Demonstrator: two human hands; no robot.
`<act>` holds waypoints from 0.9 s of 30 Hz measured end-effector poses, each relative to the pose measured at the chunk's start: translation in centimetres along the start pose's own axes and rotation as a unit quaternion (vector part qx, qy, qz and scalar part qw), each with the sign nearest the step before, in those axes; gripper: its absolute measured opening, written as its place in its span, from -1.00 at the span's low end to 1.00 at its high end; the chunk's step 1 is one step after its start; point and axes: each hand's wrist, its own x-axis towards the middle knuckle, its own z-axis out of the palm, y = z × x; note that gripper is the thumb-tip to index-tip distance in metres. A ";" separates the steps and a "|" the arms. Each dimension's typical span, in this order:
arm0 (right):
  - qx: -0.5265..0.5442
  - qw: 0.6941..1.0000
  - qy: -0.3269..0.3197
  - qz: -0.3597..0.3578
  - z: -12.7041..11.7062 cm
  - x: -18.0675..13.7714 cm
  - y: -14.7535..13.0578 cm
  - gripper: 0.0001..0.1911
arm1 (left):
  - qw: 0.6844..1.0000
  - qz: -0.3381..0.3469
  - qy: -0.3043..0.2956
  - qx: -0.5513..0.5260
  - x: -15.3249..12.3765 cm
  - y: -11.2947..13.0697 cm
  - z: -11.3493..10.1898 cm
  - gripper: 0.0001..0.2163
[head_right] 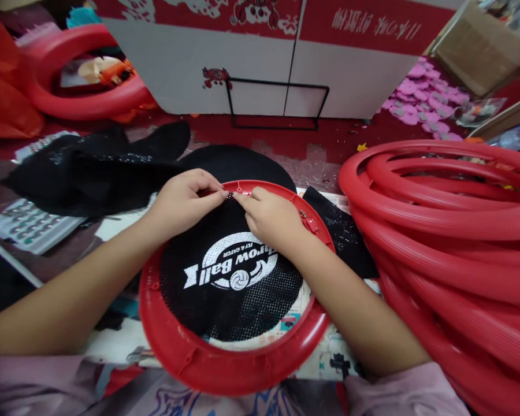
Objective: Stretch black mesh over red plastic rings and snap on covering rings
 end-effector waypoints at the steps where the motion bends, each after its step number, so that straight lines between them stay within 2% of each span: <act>1: -0.003 1.000 -0.003 0.000 0.0 0.0 0.0 -0.51 | 1.000 0.000 -0.001 0.003 0.0 0.0 0.0 -0.83; 14: -0.025 1.000 -0.012 0.003 0.0 0.0 -0.1 -0.51 | 1.000 0.025 -0.001 0.004 -0.2 0.0 0.0 -0.83; 22: -0.161 0.987 0.000 -0.012 -0.1 -0.6 -0.5 -0.55 | 1.000 -0.007 -0.029 0.009 0.3 0.2 0.0 -0.85; 27: -0.118 0.993 0.003 -0.001 -0.4 -0.7 -0.7 -0.60 | 0.999 -0.016 -0.036 0.031 0.4 0.3 -0.1 -0.85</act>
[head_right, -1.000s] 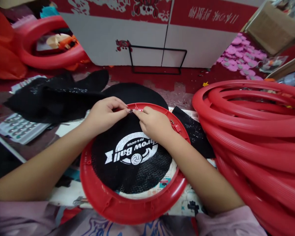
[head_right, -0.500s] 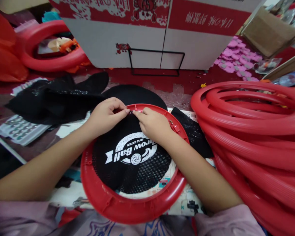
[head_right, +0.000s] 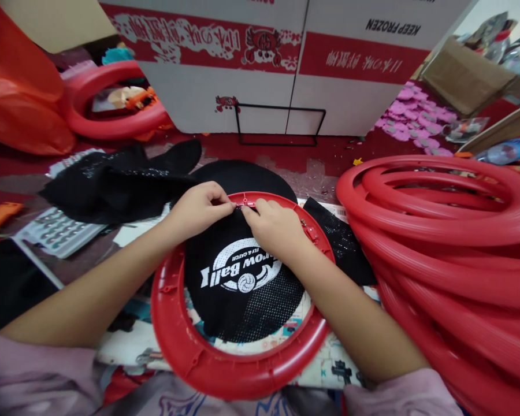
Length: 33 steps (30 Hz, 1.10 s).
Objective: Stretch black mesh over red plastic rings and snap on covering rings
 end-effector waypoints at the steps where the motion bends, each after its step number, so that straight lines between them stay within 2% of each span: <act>1: 0.017 1.000 0.001 0.004 -0.1 0.0 0.0 -0.62 | 1.000 0.005 -0.002 0.005 -0.2 0.0 -0.2 -0.84; 4: 0.048 0.999 0.002 0.001 -0.3 0.0 0.1 -0.66 | 0.999 0.026 -0.035 0.021 -1.0 0.0 -1.3 -0.87; 7: 0.085 0.996 0.003 -0.032 -0.8 -0.2 0.0 -0.68 | 0.993 0.065 -0.081 0.054 -2.0 0.2 -2.5 -0.81; 10: 0.127 0.990 0.010 -0.060 -1.2 -0.3 -0.2 -0.68 | 0.987 0.133 -0.042 0.082 -2.6 0.6 -2.8 -0.84; 12: 0.135 0.989 0.017 -0.053 -1.2 -0.2 -0.2 -0.66 | 0.985 0.161 -0.018 0.056 -2.6 0.6 -2.4 -0.83; 16: 0.133 0.989 0.036 -0.049 -0.6 -0.1 0.0 -0.64 | 0.983 0.181 -0.026 -0.005 -2.4 0.1 -1.4 -0.83; 23: 0.142 0.987 0.052 -0.048 -0.2 -0.2 0.2 -0.63 | 0.960 0.276 -0.010 0.038 -2.3 -0.6 -1.2 -0.80; 29: 0.149 0.987 0.039 -0.041 -0.3 0.0 0.1 -0.63 | 0.948 0.304 -0.002 0.093 -2.4 -0.6 -1.0 -0.73; 33: 0.136 0.990 0.024 -0.031 -0.4 0.0 0.0 -0.63 | 0.949 0.292 -0.006 0.118 -2.3 -0.6 -0.9 -0.69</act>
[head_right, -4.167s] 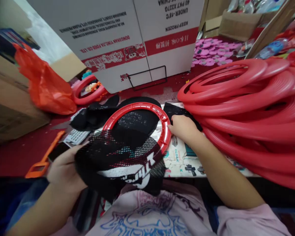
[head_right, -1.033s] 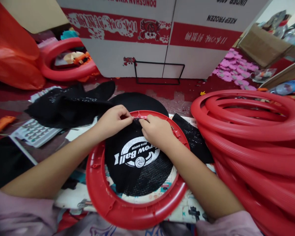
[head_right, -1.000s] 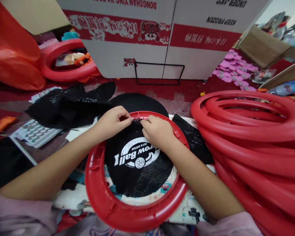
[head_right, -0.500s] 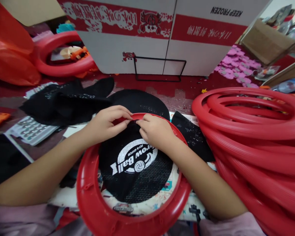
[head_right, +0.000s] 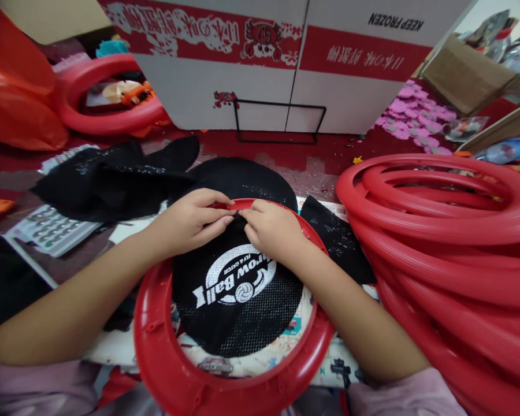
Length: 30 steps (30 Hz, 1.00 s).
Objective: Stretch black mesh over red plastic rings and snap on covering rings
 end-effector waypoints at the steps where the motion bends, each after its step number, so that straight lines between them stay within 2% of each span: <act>1: -0.004 1.000 -0.003 0.002 0.0 0.0 0.0 -0.62 | 1.000 -0.003 -0.005 0.001 0.0 0.0 0.0 -0.69; 12: -0.036 0.998 -0.045 0.014 -0.3 0.0 -0.2 -0.63 | 0.999 -0.015 -0.051 -0.004 -0.1 -0.6 -0.1 -0.75; 23: -0.150 0.986 -0.070 0.006 -0.8 -0.2 -1.2 -0.70 | 0.995 -0.019 -0.074 0.058 -0.1 0.3 -0.4 -0.74; 30: -0.141 0.988 -0.064 -0.005 -0.4 -0.2 -1.0 -0.67 | 0.998 -0.023 -0.046 0.025 -0.2 0.4 -0.2 -0.72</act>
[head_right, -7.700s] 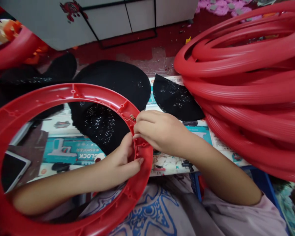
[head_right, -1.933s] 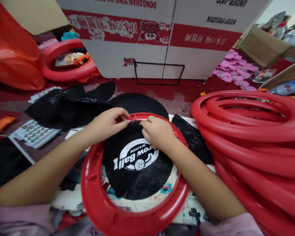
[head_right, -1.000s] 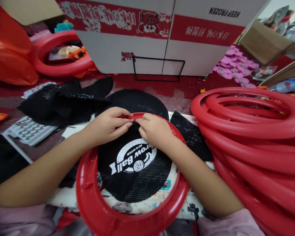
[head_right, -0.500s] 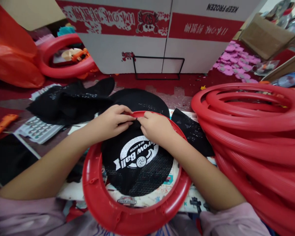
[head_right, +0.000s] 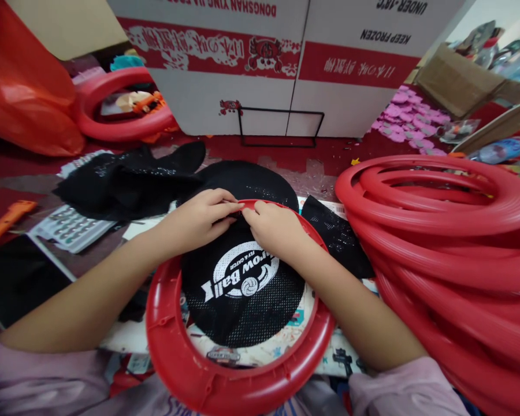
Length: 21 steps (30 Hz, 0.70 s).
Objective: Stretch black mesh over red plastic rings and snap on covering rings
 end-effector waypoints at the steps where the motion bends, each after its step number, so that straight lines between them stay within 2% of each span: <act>1: 0.003 1.000 0.000 0.000 0.1 0.0 0.0 -0.67 | 1.000 0.001 0.003 0.002 0.0 0.0 0.1 -0.72; 9: 0.043 0.999 -0.009 0.012 -0.6 0.0 0.3 -0.69 | 1.000 0.012 -0.001 0.012 0.0 -0.4 0.4 -0.71; 14: 0.132 0.989 -0.063 0.015 -2.2 -0.2 0.8 -0.68 | 1.000 0.007 -0.019 0.000 -0.2 -0.5 -0.2 -0.73; 21: 0.181 0.980 -0.078 0.018 -2.4 -0.8 0.5 -0.64 | 0.992 -0.082 -0.083 -0.049 -0.5 -0.2 -1.6 -0.77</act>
